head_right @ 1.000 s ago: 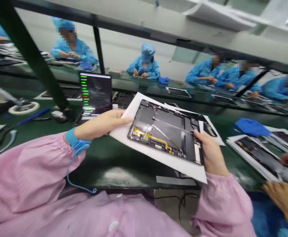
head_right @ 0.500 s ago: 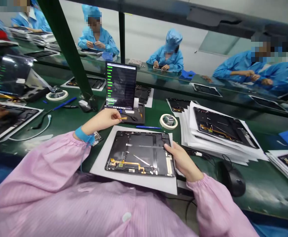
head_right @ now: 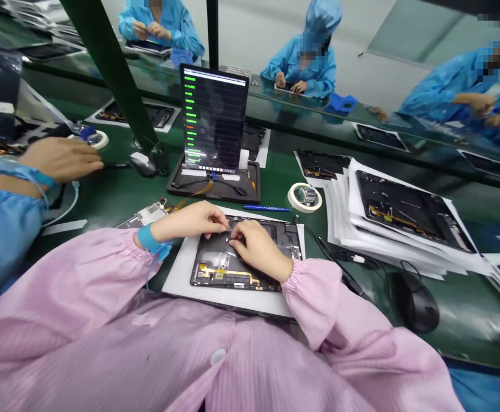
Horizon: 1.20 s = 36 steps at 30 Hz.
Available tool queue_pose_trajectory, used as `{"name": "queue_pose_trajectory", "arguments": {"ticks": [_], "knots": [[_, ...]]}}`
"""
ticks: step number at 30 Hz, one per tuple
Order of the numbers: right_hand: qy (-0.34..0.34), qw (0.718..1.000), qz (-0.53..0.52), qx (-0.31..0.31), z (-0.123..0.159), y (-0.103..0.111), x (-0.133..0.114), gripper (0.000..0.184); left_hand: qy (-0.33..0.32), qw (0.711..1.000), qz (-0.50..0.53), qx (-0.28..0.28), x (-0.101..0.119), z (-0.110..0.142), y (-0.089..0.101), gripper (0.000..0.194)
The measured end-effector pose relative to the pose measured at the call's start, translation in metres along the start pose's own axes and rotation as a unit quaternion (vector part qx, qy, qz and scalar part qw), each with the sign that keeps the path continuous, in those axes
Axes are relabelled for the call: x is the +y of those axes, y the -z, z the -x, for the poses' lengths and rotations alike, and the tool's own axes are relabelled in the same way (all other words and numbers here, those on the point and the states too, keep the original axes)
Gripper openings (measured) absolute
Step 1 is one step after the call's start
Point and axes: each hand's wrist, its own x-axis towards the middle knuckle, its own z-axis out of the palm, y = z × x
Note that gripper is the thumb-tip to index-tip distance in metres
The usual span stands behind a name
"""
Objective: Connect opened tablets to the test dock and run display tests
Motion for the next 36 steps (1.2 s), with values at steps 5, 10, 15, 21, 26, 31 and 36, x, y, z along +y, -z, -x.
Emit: {"name": "queue_pose_trajectory", "arguments": {"ticks": [5, 10, 15, 21, 26, 31, 36], "knots": [[-0.02, 0.998, -0.049, 0.021, -0.003, -0.009, 0.005, 0.011, 0.035, 0.999, -0.026, 0.007, -0.004, -0.004, -0.008, 0.02], [-0.015, 0.997, -0.07, 0.03, -0.002, -0.006, 0.005, 0.011, 0.05, 0.998, -0.024, -0.005, -0.004, -0.004, -0.011, 0.02], [-0.009, 0.997, -0.072, 0.029, -0.002, -0.007, 0.005, 0.01, 0.029, 0.997, -0.07, -0.004, -0.003, -0.002, -0.011, 0.019], [-0.006, 0.997, -0.067, 0.024, -0.001, -0.008, 0.006, 0.01, 0.011, 0.994, -0.106, -0.004, 0.0, -0.001, -0.013, 0.022], [-0.001, 0.997, -0.066, 0.03, -0.001, -0.009, 0.007, 0.009, 0.012, 0.994, -0.105, -0.006, 0.0, 0.0, -0.013, 0.021], [-0.005, 0.998, -0.057, 0.032, -0.001, -0.01, 0.007, 0.009, 0.011, 0.995, -0.099, -0.012, 0.0, 0.0, -0.013, 0.022], [-0.007, 0.998, -0.053, 0.036, -0.001, -0.01, 0.006, 0.01, 0.014, 0.996, -0.092, -0.013, 0.0, 0.0, -0.013, 0.022]]}}
